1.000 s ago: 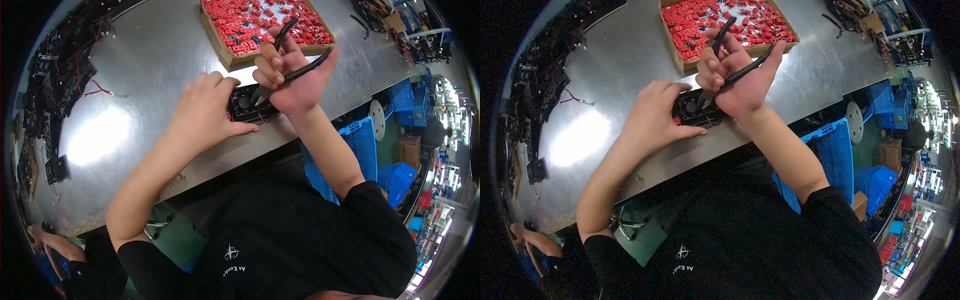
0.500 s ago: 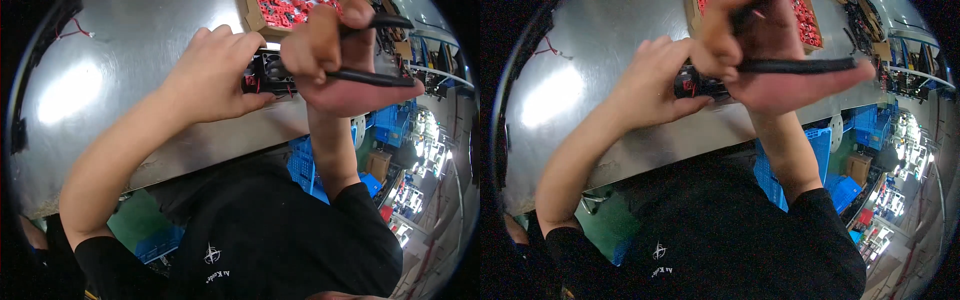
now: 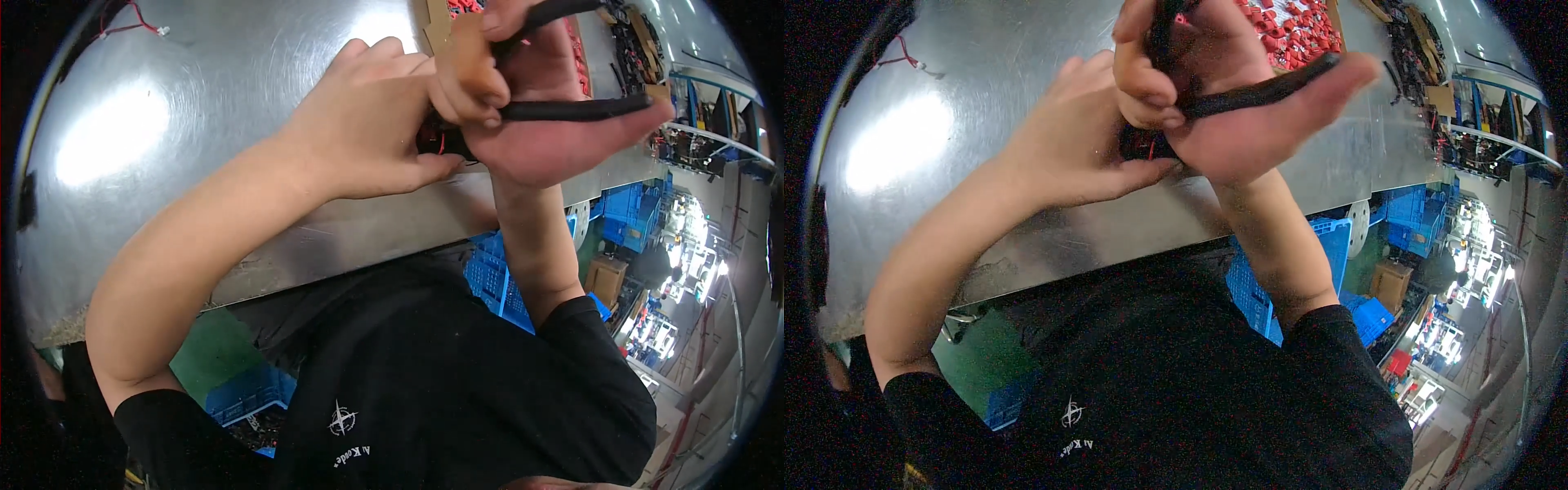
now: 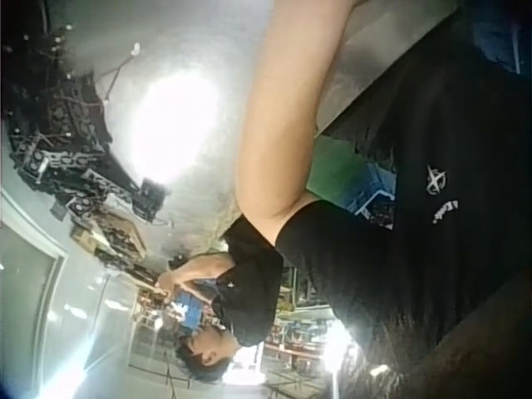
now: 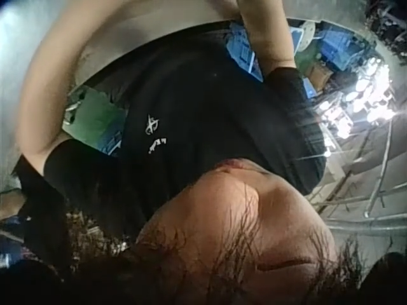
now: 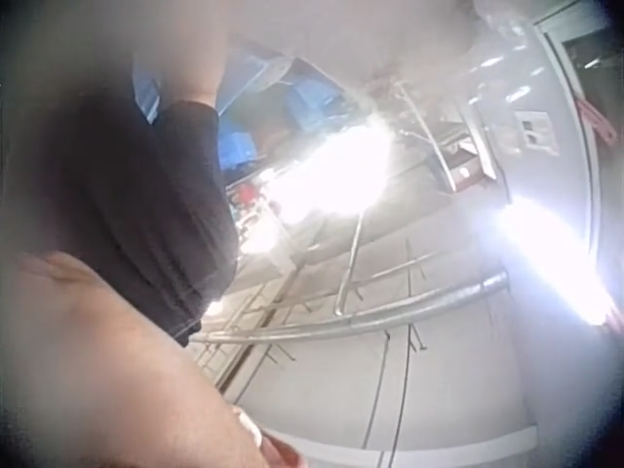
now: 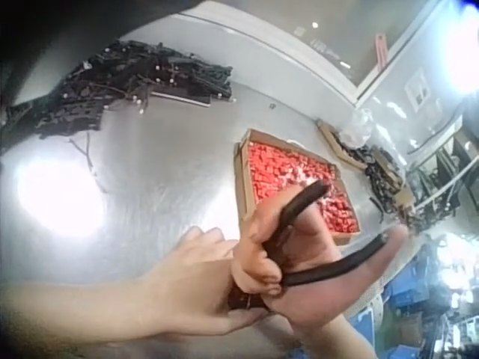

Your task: Assembling electronic cooling units by attaching fans to housings and trimming wires on a factory workbench.

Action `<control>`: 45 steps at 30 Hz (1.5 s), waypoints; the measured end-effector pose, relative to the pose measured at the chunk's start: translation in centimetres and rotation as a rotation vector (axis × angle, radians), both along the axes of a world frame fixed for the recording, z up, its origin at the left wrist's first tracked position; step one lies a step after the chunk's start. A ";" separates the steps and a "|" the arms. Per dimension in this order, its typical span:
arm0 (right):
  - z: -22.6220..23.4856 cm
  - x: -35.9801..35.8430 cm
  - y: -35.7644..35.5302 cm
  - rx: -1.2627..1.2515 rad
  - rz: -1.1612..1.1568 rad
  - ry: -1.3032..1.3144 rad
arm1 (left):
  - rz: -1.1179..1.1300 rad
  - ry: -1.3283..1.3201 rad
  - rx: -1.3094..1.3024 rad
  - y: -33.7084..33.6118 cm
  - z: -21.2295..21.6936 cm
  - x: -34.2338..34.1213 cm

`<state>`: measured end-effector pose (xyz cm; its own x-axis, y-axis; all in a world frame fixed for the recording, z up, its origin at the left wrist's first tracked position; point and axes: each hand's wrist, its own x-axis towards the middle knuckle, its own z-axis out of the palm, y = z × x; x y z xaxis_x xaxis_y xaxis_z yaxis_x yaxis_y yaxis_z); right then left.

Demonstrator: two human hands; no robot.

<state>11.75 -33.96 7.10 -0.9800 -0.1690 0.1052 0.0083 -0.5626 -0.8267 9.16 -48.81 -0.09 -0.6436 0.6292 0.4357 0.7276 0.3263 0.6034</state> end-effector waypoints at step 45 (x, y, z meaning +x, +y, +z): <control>-3.0 -3.7 4.4 -0.104 0.654 0.392 | -0.251 0.009 -0.091 -1.7 0.9 -2.9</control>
